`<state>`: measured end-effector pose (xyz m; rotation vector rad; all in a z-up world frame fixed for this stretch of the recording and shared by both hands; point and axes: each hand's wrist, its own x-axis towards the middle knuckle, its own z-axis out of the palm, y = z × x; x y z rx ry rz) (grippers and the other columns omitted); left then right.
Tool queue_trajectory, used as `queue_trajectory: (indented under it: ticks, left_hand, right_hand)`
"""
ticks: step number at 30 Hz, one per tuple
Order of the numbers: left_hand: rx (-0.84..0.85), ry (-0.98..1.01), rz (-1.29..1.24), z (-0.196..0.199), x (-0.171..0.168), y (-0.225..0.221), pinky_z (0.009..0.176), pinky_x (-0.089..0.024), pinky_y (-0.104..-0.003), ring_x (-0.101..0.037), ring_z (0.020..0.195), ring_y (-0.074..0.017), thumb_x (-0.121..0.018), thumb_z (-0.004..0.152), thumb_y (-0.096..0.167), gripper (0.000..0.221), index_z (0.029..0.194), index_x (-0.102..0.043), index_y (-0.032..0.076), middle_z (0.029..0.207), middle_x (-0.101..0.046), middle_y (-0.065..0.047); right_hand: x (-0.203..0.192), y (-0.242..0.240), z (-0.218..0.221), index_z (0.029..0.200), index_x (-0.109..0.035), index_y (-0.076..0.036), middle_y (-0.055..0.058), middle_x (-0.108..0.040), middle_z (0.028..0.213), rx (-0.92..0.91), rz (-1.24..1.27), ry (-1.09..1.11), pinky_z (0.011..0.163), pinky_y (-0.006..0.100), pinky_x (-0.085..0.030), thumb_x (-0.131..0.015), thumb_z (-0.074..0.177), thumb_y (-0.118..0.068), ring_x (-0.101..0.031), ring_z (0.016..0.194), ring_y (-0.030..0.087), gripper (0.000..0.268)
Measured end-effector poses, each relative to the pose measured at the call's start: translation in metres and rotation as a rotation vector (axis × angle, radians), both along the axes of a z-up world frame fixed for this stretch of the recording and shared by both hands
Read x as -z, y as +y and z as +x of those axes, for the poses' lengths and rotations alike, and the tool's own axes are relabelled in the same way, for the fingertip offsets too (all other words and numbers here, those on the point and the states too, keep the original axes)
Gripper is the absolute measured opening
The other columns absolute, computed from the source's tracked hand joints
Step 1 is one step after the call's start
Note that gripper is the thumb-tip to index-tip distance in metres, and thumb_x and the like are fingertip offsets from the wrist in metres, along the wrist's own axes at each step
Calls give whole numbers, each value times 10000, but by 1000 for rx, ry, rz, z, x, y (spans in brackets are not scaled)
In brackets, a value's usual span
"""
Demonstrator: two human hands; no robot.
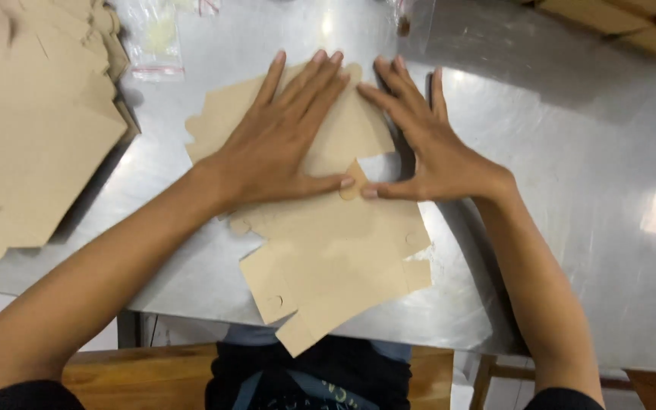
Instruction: The person folds a flat cardboard box blank along pre-scored lines on a metal table. They crease multiple edges and flaps, rotate the piece, and press down to sharpen the folds. The clip ends with the cardboard still unfolded.
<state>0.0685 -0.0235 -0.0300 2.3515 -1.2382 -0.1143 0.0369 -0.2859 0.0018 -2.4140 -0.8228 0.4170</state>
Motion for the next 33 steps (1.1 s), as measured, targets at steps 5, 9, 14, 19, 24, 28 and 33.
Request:
queue_trajectory:
  ticks: [5,9,14,19,24,28,33]
  left_hand:
    - [-4,-95,13,0,6,-2,1281,-12,-594,-103,1609,-352,-487,993,735,1053,1644,-190,-37,1723,-176,-247]
    - [2,-139,43,0,5,-1,1282,-29,-597,-104,1609,-351,-469,978,760,1085,1646,-181,-44,1723,-177,-255]
    - [23,-155,48,0,6,1,1275,-35,-612,-97,1607,-369,-455,978,776,1095,1648,-190,-49,1719,-162,-270]
    - [24,-172,32,-1,6,0,1273,-47,-619,-117,1603,-375,-434,987,781,1085,1643,-215,-55,1713,-187,-275]
    - [21,-186,30,-1,6,0,1270,-64,-622,-140,1598,-384,-447,983,776,1082,1640,-235,-58,1707,-214,-282]
    - [19,-189,27,-2,8,0,1275,-70,-623,-150,1601,-387,-453,994,773,1075,1643,-222,-52,1709,-209,-279]
    - [20,-195,45,0,8,0,1273,-63,-621,-133,1601,-381,-459,990,771,1078,1647,-218,-48,1712,-198,-279]
  right_hand:
    - [-2,-4,3,1671,-91,-147,167,10,1770,-4,38,55,1243,608,207,-820,885,-457,108,1638,354,1115]
    - [-1,-1,2,1669,-66,-134,161,-23,1773,30,47,63,1250,595,197,-819,887,-456,89,1641,339,1132]
    - [0,4,-1,1665,-97,-103,169,-64,1769,88,80,57,1258,582,181,-765,920,-473,51,1645,330,1067]
    - [7,7,-4,1666,-134,-127,145,-125,1768,147,97,8,1274,598,144,-743,954,-473,-24,1657,349,999]
    - [12,10,-5,1647,-212,-96,141,-201,1747,204,107,-51,1286,600,103,-740,968,-451,-94,1651,357,931]
    - [10,9,-5,1656,-193,-110,144,-193,1749,188,98,-51,1287,598,103,-729,977,-449,-87,1653,352,929]
    - [2,1,1,1661,-128,-102,172,-91,1763,98,85,45,1255,585,175,-794,912,-441,23,1645,331,1059]
